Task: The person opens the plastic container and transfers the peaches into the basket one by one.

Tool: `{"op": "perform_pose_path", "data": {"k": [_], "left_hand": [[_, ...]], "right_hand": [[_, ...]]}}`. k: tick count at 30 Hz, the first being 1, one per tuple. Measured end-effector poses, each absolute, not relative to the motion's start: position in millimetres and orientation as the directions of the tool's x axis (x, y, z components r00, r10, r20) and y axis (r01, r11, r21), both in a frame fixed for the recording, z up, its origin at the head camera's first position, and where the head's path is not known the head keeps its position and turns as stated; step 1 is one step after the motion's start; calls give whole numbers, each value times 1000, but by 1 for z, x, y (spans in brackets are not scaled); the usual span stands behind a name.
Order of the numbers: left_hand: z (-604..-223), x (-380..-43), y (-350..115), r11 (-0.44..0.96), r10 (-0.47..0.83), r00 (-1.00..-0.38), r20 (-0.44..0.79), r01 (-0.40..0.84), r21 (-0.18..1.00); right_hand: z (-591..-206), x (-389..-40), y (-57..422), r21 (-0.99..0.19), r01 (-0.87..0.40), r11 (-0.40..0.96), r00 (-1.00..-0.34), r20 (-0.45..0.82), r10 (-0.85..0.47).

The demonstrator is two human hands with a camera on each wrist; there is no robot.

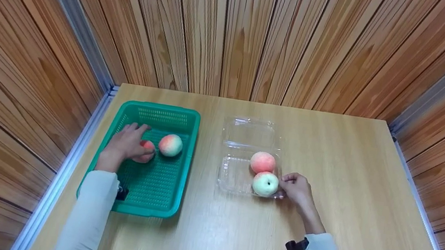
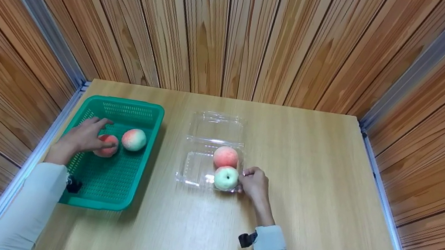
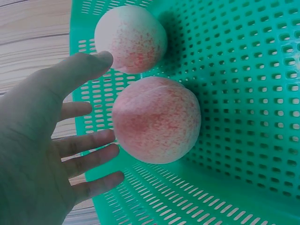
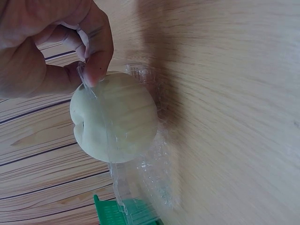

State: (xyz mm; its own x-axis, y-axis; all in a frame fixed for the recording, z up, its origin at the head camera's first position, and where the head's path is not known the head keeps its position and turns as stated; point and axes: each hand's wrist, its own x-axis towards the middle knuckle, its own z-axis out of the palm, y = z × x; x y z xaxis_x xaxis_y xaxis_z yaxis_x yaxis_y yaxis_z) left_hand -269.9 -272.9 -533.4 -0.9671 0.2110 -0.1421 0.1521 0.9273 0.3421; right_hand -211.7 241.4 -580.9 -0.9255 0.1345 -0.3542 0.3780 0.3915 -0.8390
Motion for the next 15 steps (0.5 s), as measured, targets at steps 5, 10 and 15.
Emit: {"op": "perform_pose_path", "data": {"k": [5, 10, 15], "left_hand": [[-529, -266, -273, 926, 208, -971, -114, 158, 342], [-526, -264, -272, 926, 212, -972, -105, 165, 340], [-520, -264, -271, 927, 218, -971, -103, 172, 333]], "right_hand": [[-582, -213, 241, -842, 371, 393, -928, -347, 132], [-581, -213, 241, -845, 369, 388, -929, -344, 135], [-580, -212, 241, -837, 373, 400, -928, -344, 146]]}}
